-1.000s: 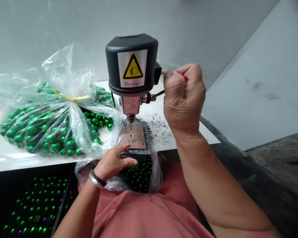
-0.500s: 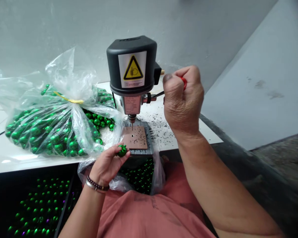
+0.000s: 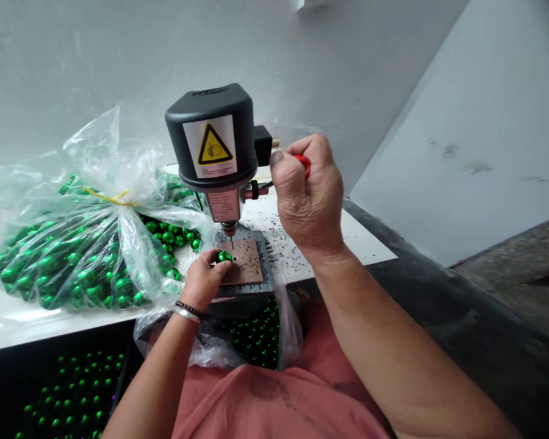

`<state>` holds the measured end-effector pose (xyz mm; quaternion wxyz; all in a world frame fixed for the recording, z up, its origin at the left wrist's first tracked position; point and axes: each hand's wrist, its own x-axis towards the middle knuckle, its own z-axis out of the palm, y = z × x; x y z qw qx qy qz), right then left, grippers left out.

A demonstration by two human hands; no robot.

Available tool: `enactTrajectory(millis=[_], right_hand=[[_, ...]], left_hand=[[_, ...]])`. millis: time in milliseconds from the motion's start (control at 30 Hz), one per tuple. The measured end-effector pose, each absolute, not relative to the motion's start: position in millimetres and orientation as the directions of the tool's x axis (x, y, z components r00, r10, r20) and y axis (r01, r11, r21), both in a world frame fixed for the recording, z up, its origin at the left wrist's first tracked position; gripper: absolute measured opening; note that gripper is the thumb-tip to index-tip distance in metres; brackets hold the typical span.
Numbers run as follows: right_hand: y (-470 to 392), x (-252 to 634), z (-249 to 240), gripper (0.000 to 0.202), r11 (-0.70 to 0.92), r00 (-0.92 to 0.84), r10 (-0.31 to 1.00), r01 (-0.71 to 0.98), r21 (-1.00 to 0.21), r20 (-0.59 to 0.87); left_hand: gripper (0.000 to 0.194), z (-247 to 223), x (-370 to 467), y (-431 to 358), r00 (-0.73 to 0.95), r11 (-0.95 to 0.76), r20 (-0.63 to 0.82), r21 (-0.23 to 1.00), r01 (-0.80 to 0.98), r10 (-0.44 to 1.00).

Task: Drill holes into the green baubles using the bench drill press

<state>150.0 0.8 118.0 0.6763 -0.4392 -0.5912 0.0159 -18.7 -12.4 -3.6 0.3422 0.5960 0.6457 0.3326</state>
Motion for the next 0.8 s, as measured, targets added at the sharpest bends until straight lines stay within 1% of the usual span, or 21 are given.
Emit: enactTrajectory(millis=[100,200,367,533,700,800], right_hand=[[0.6,150.4,117.9,0.021,0.610,0.299,0.544,0.500,-0.614,0.784],[0.5,150.2,117.6,0.023,0.639,0.303,0.535,0.465,-0.613,0.789],[-0.6,151.0,116.7,0.022,0.634,0.305,0.560,0.441,-0.636,0.770],[-1.0,151.3,116.3,0.023,0.633,0.297,0.561,0.447,-0.632,0.772],[-1.3,151.9,117.6,0.025,0.626,0.290,0.534,0.495,-0.602,0.794],[-4.1,153.5,115.6,0.023,0.626,0.265,0.528,0.520,-0.581,0.807]], left_hand=[[0.039,-4.9,-19.1,-1.8,-0.017,0.052,-0.054,0.781,0.622,0.998],[0.045,-7.2,-18.8,2.7,-0.021,0.076,-0.083,0.744,0.664,0.996],[0.044,-10.2,-16.0,7.4,0.010,0.064,-0.091,0.774,0.629,0.996],[0.047,-1.7,-7.4,11.1,0.038,0.046,-0.099,0.730,0.682,0.994],[0.041,5.0,-2.3,11.7,0.084,0.022,-0.107,0.732,0.680,0.991],[0.041,5.2,-2.9,10.9,0.090,0.018,-0.107,0.736,0.677,0.990]])
